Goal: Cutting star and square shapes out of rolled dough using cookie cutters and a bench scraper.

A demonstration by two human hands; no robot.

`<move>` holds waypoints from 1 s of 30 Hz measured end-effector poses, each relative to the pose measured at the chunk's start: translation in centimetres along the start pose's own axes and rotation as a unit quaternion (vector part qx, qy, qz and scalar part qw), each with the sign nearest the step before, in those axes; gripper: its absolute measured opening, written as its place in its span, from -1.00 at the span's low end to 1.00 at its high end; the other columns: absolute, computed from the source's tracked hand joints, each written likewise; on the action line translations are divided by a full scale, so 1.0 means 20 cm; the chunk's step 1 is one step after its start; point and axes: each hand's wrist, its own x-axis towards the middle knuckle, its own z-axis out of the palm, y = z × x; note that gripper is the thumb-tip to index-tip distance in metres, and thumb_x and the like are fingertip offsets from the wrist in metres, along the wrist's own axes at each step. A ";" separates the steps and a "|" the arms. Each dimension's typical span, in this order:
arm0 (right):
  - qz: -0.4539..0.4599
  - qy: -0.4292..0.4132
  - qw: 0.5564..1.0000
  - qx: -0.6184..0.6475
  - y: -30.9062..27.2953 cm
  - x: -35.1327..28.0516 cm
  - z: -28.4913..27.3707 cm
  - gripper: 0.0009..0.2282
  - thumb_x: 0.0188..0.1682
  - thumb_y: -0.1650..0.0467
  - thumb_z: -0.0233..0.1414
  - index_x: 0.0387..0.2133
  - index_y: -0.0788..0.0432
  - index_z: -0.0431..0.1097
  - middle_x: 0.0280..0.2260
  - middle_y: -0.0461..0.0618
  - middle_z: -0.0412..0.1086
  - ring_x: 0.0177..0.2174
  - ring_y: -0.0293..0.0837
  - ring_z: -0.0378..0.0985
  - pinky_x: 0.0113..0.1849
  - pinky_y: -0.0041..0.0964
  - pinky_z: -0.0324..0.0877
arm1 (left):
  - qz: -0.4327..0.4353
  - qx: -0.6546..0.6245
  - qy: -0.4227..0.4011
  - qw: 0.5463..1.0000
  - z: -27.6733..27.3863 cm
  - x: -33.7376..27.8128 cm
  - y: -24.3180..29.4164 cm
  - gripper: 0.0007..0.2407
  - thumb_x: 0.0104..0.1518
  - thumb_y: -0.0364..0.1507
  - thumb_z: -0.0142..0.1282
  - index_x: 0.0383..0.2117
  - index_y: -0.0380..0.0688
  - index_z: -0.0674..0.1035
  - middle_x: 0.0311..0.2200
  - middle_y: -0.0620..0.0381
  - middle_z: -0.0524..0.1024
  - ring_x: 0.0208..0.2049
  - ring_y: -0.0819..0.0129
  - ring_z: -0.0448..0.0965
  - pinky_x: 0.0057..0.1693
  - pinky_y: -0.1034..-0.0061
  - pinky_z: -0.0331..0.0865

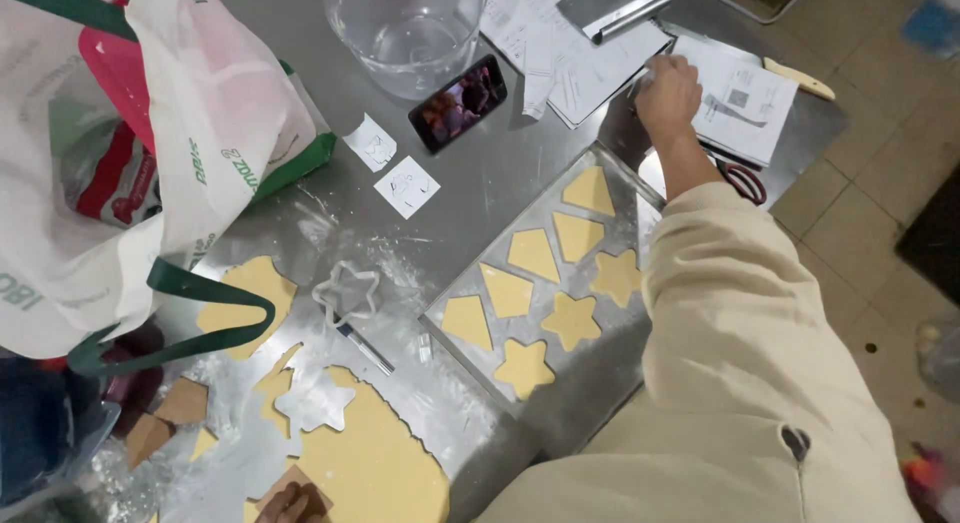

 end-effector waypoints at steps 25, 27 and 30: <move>-0.159 0.103 0.978 -0.089 -0.03 0.58 -0.12 -0.81 0.14 0.55 -0.04 0.00 0.20 0.31 0.00 0.15 0.38 0.18 0.14 0.28 0.34 0.36 -0.09 | -0.323 0.018 0.151 0.934 -0.99 0.48 1.16 -0.72 -0.03 -0.39 0.25 -0.14 0.01 0.65 0.05 0.25 0.55 0.09 0.18 0.53 0.13 0.33 0.45; -0.134 0.100 0.977 0.136 0.11 0.59 -0.13 -0.80 0.29 0.34 -0.01 0.05 0.22 0.31 -0.01 0.10 0.49 0.00 0.06 0.50 0.03 -0.12 0.40 | -0.300 0.012 0.157 0.941 -1.07 0.50 1.21 -0.73 -0.01 -0.41 0.24 -0.13 -0.01 0.64 0.04 0.25 0.55 0.06 0.18 0.53 0.10 0.33 0.46; -0.181 0.033 0.953 0.240 0.50 0.65 0.16 -0.69 0.37 0.32 -0.14 0.23 0.28 0.30 0.14 0.11 0.49 0.04 -0.01 0.57 -0.02 -0.18 0.48 | -0.293 -0.008 0.150 0.944 -1.18 0.53 1.25 -0.74 0.01 -0.42 0.24 -0.14 0.00 0.65 0.02 0.24 0.57 0.06 0.19 0.53 0.06 0.34 0.48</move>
